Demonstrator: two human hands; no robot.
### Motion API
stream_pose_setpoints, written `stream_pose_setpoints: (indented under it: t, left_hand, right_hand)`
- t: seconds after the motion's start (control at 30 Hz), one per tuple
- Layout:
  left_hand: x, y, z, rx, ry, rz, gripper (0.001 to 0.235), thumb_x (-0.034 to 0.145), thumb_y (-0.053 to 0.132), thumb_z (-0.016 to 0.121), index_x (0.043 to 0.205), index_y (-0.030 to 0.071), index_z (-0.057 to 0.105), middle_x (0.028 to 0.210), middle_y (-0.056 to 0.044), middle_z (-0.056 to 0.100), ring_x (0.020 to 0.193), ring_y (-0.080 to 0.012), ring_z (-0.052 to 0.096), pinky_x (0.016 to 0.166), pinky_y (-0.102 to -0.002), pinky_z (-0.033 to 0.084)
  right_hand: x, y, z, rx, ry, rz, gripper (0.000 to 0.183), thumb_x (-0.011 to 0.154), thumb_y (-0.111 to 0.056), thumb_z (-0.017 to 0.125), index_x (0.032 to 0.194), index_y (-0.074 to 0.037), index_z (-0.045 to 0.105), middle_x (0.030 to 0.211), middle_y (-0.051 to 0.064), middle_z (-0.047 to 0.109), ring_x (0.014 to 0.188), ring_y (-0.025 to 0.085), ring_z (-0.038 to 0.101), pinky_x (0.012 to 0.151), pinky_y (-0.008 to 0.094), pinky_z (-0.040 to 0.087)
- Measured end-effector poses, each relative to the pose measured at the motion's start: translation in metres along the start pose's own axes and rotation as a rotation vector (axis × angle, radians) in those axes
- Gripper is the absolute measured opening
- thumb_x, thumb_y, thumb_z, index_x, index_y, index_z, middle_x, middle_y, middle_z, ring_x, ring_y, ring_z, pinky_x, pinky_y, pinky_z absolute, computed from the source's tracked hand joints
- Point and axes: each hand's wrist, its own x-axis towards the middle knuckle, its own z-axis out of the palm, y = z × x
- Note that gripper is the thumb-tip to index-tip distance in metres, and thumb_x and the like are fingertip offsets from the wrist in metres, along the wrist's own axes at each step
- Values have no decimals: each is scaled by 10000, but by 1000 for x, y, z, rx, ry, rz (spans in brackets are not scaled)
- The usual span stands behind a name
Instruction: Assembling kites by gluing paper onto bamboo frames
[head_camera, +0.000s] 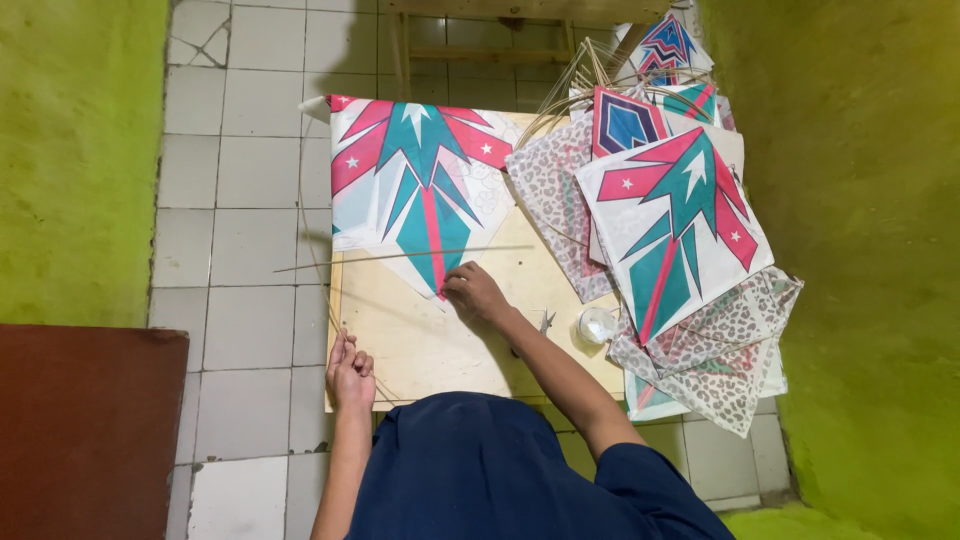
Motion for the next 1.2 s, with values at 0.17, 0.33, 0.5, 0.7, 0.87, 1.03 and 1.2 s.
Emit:
stream_pose_setpoints:
  t: [0.17,0.33,0.5,0.7,0.87,1.03,1.2]
  left_hand:
    - [-3,3,2,12,-22,23,396,1105,97,452,1499,125,487,1062,12,561,597,-61,431,446,-135,289]
    - [0,-1,-4,-3,-44,39,406,1103,95,459,1509,120,474,1067,9,565,594,-60,429,443,-137,290]
    - [6,-4,-7,-24,-46,28,409,1096,96,473,1503,125,487,1078,12,581,578,-69,428,434,-143,287]
    - [10,-7,-12,-29,-73,27,413,1095,107,483,1508,127,484,1078,9,591,576,-67,432,431,-142,287]
    - [7,-3,-9,-38,-54,8,417,1092,95,476,1507,130,484,1076,11,588,578,-74,418,436,-152,283]
    - [10,-5,-17,-48,-46,-6,416,1097,99,465,1511,137,479,1085,16,583,584,-75,417,441,-157,278]
    - [-4,28,-19,-192,-137,58,354,1079,90,487,1424,150,540,1021,54,557,573,-30,399,468,-131,251]
  right_hand:
    - [3,-10,5,-217,28,-95,89,888,-230,705,875,-212,619,949,-24,613,940,206,618,755,362,508]
    - [-1,6,12,-14,-32,-95,164,962,-343,651,934,-187,608,996,25,591,966,256,617,823,369,519]
    - [6,8,-18,319,-264,98,307,919,-325,761,1147,-121,737,1169,136,663,1139,384,626,1014,475,506]
    - [1,29,3,312,-228,105,176,882,-302,811,1022,-196,811,1064,81,683,1025,331,662,931,448,555]
    - [0,28,7,253,-201,11,133,922,-314,765,941,-183,776,993,49,653,966,272,656,838,396,564]
    - [0,15,3,206,-140,-11,190,990,-374,669,956,-194,719,971,24,621,945,239,638,806,360,555]
    - [27,-9,-24,157,-121,-20,200,1021,-329,640,1033,-134,686,997,91,636,979,333,628,881,456,506]
